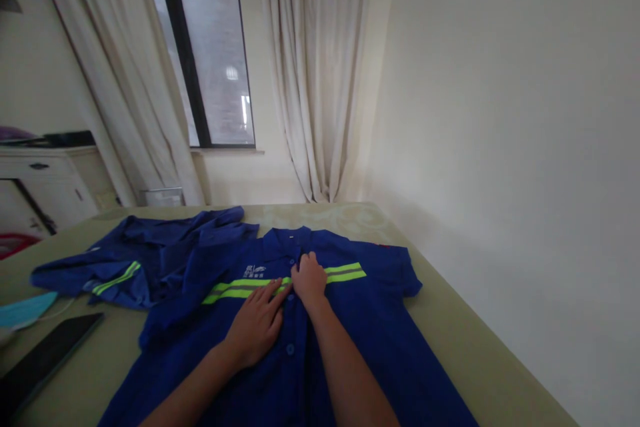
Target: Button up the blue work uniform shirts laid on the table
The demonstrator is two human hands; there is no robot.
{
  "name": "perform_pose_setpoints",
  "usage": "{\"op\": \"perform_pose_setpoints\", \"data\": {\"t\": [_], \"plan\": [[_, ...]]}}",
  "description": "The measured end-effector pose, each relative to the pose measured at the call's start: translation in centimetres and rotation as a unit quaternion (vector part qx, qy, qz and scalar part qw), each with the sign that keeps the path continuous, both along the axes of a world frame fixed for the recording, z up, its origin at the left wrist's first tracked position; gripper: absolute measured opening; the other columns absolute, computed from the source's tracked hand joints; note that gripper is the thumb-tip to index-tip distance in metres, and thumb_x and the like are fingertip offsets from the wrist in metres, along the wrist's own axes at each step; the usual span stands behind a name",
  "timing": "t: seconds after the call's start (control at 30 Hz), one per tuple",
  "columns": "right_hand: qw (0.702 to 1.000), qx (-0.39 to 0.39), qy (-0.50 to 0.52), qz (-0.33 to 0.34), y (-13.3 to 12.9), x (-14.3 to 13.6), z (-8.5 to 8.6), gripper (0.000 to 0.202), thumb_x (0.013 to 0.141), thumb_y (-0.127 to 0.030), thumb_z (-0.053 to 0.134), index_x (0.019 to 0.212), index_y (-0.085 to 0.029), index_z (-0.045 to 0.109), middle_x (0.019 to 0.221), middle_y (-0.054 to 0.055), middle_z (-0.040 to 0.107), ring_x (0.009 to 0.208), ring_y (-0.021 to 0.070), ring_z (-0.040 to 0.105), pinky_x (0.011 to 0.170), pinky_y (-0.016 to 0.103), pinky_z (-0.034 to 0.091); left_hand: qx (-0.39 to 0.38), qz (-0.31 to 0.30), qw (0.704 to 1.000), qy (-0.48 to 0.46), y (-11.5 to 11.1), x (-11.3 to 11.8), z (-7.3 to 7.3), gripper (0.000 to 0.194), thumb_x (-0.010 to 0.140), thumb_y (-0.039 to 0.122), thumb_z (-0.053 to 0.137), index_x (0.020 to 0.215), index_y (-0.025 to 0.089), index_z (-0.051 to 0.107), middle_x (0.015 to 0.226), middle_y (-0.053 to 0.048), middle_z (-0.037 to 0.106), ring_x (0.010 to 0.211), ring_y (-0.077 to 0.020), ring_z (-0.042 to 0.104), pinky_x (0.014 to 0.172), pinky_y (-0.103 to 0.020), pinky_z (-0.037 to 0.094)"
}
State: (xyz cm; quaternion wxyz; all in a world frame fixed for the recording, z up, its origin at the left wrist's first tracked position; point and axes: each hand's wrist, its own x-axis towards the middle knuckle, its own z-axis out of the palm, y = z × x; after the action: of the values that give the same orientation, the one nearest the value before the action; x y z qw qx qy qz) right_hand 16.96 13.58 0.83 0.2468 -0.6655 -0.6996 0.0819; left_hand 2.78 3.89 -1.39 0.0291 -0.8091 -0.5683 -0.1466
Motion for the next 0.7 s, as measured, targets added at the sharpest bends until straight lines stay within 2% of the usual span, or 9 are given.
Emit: {"op": "perform_pose_setpoints", "data": {"t": [0.07, 0.13, 0.2, 0.3, 0.4, 0.5, 0.6, 0.7], "plan": [[0.998, 0.024, 0.057, 0.012, 0.5, 0.5, -0.8, 0.017, 0.093, -0.031, 0.059, 0.084, -0.019, 0.067, 0.095, 0.007, 0.067, 0.078, 0.0182, 0.065, 0.068, 0.027, 0.041, -0.002, 0.020, 1.000, -0.007, 1.0, 0.2, 1.0, 0.051, 0.095, 0.021, 0.044, 0.145, 0.024, 0.051, 0.144, -0.010, 0.059, 0.130, -0.0260, 0.055, 0.111, -0.044, 0.041], [0.995, 0.039, 0.093, 0.023, 0.9, 1.2, -1.4, 0.022, 0.093, -0.032, 0.059, 0.076, -0.020, 0.065, 0.086, 0.005, 0.066, 0.077, 0.0173, 0.063, 0.068, 0.027, 0.041, 0.000, 0.055, 0.998, -0.009, 2.8, 0.8, 2.0, 0.039, 0.096, 0.019, 0.043, 0.129, 0.020, 0.063, 0.124, -0.012, 0.068, 0.115, -0.0264, 0.063, 0.100, -0.041, 0.047], [0.994, 0.047, 0.097, 0.026, 1.1, 1.7, -1.8, 0.024, 0.094, -0.032, 0.057, 0.074, -0.020, 0.064, 0.083, 0.003, 0.066, 0.076, 0.0165, 0.062, 0.070, 0.026, 0.042, 0.003, 0.093, 0.996, -0.011, 4.9, 1.6, 2.5, 0.031, 0.099, 0.021, 0.041, 0.112, 0.019, 0.069, 0.109, -0.012, 0.071, 0.105, -0.0275, 0.065, 0.091, -0.040, 0.049], [0.985, 0.079, 0.148, 0.028, 1.2, 2.0, -2.2, 0.015, 0.091, -0.028, 0.058, 0.081, -0.020, 0.065, 0.084, 0.002, 0.066, 0.075, 0.0165, 0.061, 0.071, 0.026, 0.043, 0.012, 0.128, 0.991, -0.024, 7.6, 2.5, 2.3, 0.029, 0.100, 0.029, 0.044, 0.115, 0.019, 0.067, 0.107, -0.013, 0.070, 0.104, -0.0306, 0.066, 0.086, -0.043, 0.048], [0.968, 0.109, 0.223, 0.034, 1.2, 1.9, -2.5, 0.009, 0.085, -0.023, 0.062, 0.091, -0.019, 0.068, 0.086, 0.002, 0.066, 0.075, 0.0173, 0.060, 0.071, 0.027, 0.045, -0.011, 0.123, 0.990, -0.062, 9.0, 2.5, 1.6, 0.026, 0.099, 0.030, 0.048, 0.120, 0.024, 0.063, 0.108, -0.008, 0.070, 0.102, -0.0278, 0.066, 0.083, -0.039, 0.046], [0.962, 0.112, 0.246, 0.044, 1.1, 1.6, -2.5, 0.014, 0.084, -0.020, 0.062, 0.095, -0.019, 0.070, 0.088, 0.003, 0.067, 0.076, 0.0180, 0.061, 0.072, 0.028, 0.046, -0.051, 0.103, 0.986, -0.118, 9.4, 1.9, 1.3, 0.014, 0.098, 0.027, 0.052, 0.106, 0.026, 0.063, 0.100, -0.002, 0.068, 0.091, -0.0205, 0.067, 0.073, -0.030, 0.042], [0.961, 0.110, 0.241, 0.080, 0.9, 1.3, -2.1, 0.019, 0.086, -0.017, 0.058, 0.097, -0.020, 0.073, 0.091, 0.004, 0.067, 0.081, 0.0185, 0.063, 0.076, 0.028, 0.047, -0.033, 0.092, 0.980, -0.174, 9.5, 1.4, 1.3, 0.009, 0.097, 0.024, 0.053, 0.097, 0.025, 0.062, 0.099, 0.000, 0.066, 0.084, -0.0170, 0.065, 0.069, -0.027, 0.040], [0.963, 0.096, 0.226, 0.107, 0.6, 1.2, -1.6, 0.023, 0.087, -0.014, 0.056, 0.099, -0.021, 0.075, 0.094, 0.004, 0.067, 0.083, 0.0180, 0.064, 0.077, 0.027, 0.048, -0.008, 0.068, 0.973, -0.221, 9.8, 1.2, 1.1, 0.009, 0.094, 0.018, 0.055, 0.093, 0.022, 0.063, 0.095, -0.001, 0.066, 0.083, -0.0163, 0.064, 0.072, -0.026, 0.043]]}}
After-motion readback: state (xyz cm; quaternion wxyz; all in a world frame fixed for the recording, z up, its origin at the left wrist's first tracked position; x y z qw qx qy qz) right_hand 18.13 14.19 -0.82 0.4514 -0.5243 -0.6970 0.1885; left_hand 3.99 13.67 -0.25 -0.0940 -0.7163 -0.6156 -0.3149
